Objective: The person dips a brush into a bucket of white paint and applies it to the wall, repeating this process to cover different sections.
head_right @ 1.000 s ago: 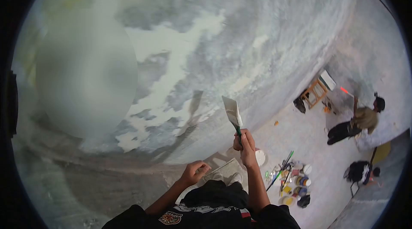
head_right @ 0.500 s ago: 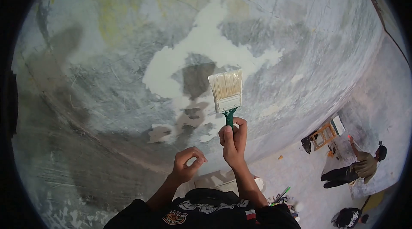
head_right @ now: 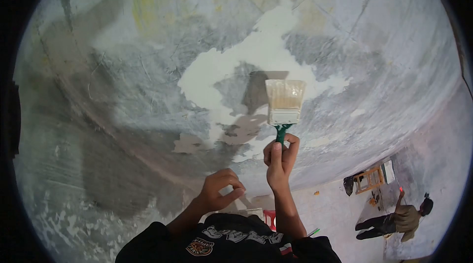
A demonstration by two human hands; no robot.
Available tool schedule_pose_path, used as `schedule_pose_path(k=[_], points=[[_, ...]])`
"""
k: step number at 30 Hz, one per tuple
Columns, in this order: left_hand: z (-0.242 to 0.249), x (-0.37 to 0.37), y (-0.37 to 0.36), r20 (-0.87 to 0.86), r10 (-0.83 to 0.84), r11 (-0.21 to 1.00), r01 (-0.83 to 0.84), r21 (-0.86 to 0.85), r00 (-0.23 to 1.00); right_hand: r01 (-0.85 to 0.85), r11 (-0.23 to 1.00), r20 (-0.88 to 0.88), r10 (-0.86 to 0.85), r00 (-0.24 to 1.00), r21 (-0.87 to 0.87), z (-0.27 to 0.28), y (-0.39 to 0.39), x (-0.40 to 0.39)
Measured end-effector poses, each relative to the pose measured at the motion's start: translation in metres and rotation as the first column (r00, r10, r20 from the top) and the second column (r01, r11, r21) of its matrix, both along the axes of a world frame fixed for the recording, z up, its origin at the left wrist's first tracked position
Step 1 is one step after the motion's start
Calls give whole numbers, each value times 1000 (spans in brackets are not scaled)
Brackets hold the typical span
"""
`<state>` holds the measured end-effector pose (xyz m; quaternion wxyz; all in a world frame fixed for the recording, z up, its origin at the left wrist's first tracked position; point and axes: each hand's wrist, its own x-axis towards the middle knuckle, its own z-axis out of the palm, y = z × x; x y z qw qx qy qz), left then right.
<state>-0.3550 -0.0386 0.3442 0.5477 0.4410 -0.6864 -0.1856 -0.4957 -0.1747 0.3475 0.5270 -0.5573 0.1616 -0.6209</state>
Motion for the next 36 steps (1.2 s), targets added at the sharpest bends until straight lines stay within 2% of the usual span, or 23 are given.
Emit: schedule_pose_path(k=[4, 6, 10, 12, 13, 15, 16, 21, 23, 25, 27, 29, 31, 33, 36], points=[[-27, -31, 7, -1, 10, 988, -10, 151, 1000, -66, 997, 37, 64, 997, 34, -33, -8, -15], [-42, -42, 12, 34, -12, 964, 3, 265, 999, -101, 993, 112, 93, 989, 65, -49, -9, -19], [-52, -55, 26, 27, 40, 935, -47, 350, 999, -108, 989, 72, 101, 992, 99, -72, -7, -22], [-51, -57, 31, 55, 133, 943, -143, 300, 990, -50, 996, 14, 49, 999, 72, -76, -3, -20], [-50, -59, 33, 55, 141, 941, -151, 302, 988, -59, 996, 14, 58, 998, 73, -79, -1, -20], [-43, -62, 37, 40, 254, 934, -256, 249, 966, -93, 992, -107, 103, 989, 89, -88, 3, -21], [-41, -63, 37, 40, 262, 934, -264, 243, 964, -124, 986, -83, 134, 988, 116, -93, 7, -17], [-15, -60, 30, 211, 438, 898, -434, -67, 874, -282, 953, -68, 290, 955, 106, -95, 20, 9], [-4, -55, 26, 262, 443, 896, -436, -84, 858, -198, 980, -183, 191, 964, -21, -99, 17, 24], [6, -54, 18, 320, 531, 847, -495, -192, 785, -149, 980, -298, 103, 949, -136, -94, 13, 33], [10, -49, 10, 361, 514, 858, -474, -199, 778, -178, 977, -308, 134, 942, -118, -91, 11, 39], [11, -48, -2, 412, 514, 856, -480, -191, 753, -120, 977, -333, 55, 941, -177, -82, 10, 45], [7, -48, -11, 408, 521, 851, -492, -184, 750, -126, 976, -292, 70, 954, -176, -78, 11, 48], [3, -48, -18, 403, 529, 846, -502, -179, 747, -162, 981, -232, 135, 963, -102, -80, 10, 51], [-5, -48, -26, 377, 556, 828, -533, -175, 741, -124, 991, -218, 110, 970, -51, -76, 18, 54]])
